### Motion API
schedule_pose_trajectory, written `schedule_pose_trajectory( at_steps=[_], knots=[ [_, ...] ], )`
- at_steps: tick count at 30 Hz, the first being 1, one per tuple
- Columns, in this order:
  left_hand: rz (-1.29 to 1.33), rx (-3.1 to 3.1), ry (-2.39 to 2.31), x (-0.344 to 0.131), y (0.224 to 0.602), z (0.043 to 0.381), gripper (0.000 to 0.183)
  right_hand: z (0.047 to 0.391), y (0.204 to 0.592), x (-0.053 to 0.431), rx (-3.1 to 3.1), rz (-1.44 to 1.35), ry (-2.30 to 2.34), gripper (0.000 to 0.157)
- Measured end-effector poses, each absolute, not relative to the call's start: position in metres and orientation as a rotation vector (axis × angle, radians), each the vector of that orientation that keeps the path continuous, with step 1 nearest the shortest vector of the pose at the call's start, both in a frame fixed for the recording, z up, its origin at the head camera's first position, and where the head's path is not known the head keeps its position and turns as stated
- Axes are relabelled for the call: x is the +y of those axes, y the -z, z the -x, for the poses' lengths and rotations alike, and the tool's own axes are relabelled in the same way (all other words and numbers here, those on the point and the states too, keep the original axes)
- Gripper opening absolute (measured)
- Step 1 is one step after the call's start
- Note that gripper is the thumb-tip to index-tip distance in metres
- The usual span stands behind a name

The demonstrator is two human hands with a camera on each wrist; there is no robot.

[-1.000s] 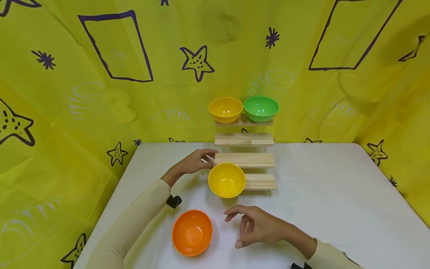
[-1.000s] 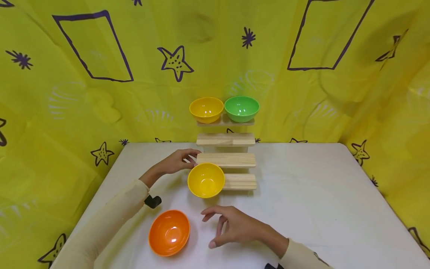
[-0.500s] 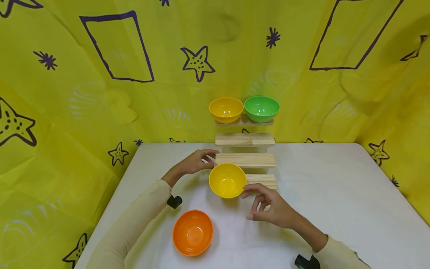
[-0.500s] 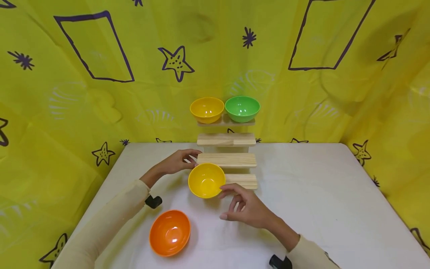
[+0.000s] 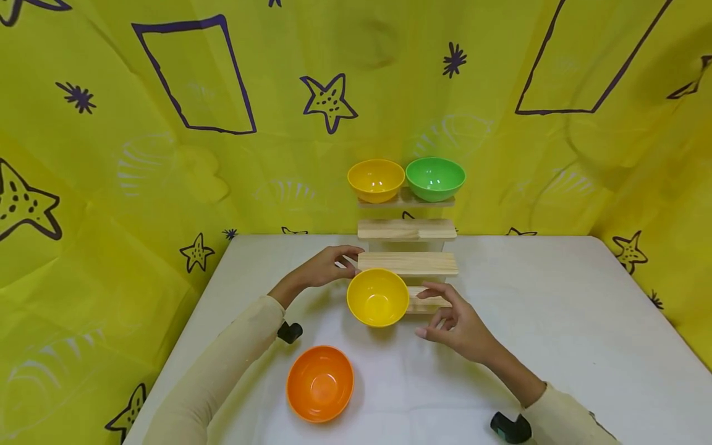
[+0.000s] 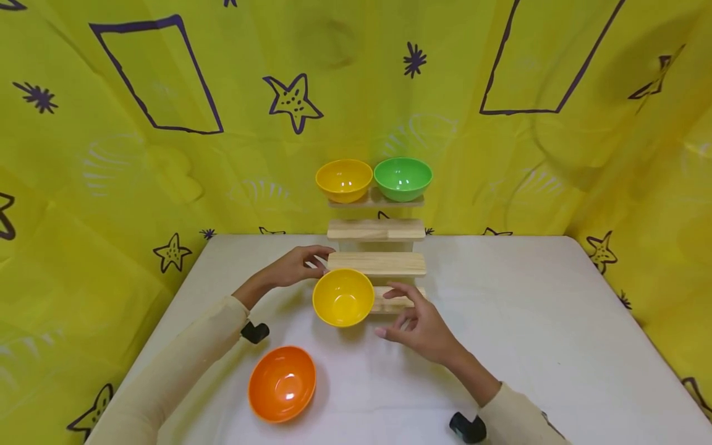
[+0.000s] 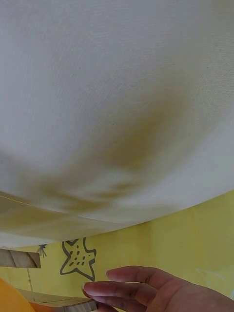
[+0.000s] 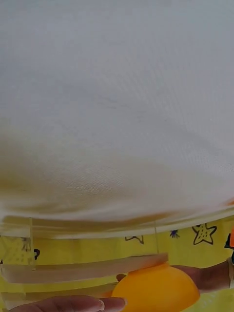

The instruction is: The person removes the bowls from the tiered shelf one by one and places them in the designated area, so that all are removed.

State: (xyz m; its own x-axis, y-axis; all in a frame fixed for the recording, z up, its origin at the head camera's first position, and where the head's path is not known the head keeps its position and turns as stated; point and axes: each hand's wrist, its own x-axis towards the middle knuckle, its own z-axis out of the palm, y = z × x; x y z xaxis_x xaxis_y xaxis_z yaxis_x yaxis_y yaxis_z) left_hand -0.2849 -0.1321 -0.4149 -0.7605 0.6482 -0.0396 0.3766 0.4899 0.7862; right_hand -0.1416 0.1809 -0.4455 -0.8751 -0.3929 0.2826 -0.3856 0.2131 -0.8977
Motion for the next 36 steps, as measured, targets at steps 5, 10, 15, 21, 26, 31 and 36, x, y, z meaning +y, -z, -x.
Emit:
schedule_pose_trajectory(
  at_steps=[5, 10, 15, 21, 26, 31, 36],
  knots=[
    [-0.857, 2.407, -1.157, -0.132, 0.414, 0.286, 0.054, 0.146, 0.447, 0.178, 2.435, 0.711, 1.769, 0.081],
    [-0.853, 2.41, -1.157, -0.132, 0.415, 0.287, 0.054, 0.15, 0.446, 0.172, 2.411, 0.689, 1.756, 0.085],
    [-0.859, 2.416, -1.153, -0.131, 0.416, 0.286, 0.054, 0.153, 0.446, 0.164, 2.378, 0.656, 1.748, 0.092],
    [-0.858, 2.419, -1.148, -0.131, 0.416, 0.285, 0.053, 0.155, 0.448, 0.153, 2.368, 0.607, 1.731, 0.101],
    [-0.859, 2.42, -1.148, -0.132, 0.415, 0.285, 0.053, 0.157, 0.446, 0.146, 2.343, 0.574, 1.731, 0.107],
    [-0.863, 2.416, -1.149, -0.132, 0.416, 0.284, 0.053, 0.159, 0.447, 0.141, 2.319, 0.589, 1.732, 0.111],
    [-0.844, 2.413, -1.155, -0.132, 0.417, 0.284, 0.053, 0.159, 0.45, 0.135, 2.345, 0.544, 1.72, 0.111]
  ],
)
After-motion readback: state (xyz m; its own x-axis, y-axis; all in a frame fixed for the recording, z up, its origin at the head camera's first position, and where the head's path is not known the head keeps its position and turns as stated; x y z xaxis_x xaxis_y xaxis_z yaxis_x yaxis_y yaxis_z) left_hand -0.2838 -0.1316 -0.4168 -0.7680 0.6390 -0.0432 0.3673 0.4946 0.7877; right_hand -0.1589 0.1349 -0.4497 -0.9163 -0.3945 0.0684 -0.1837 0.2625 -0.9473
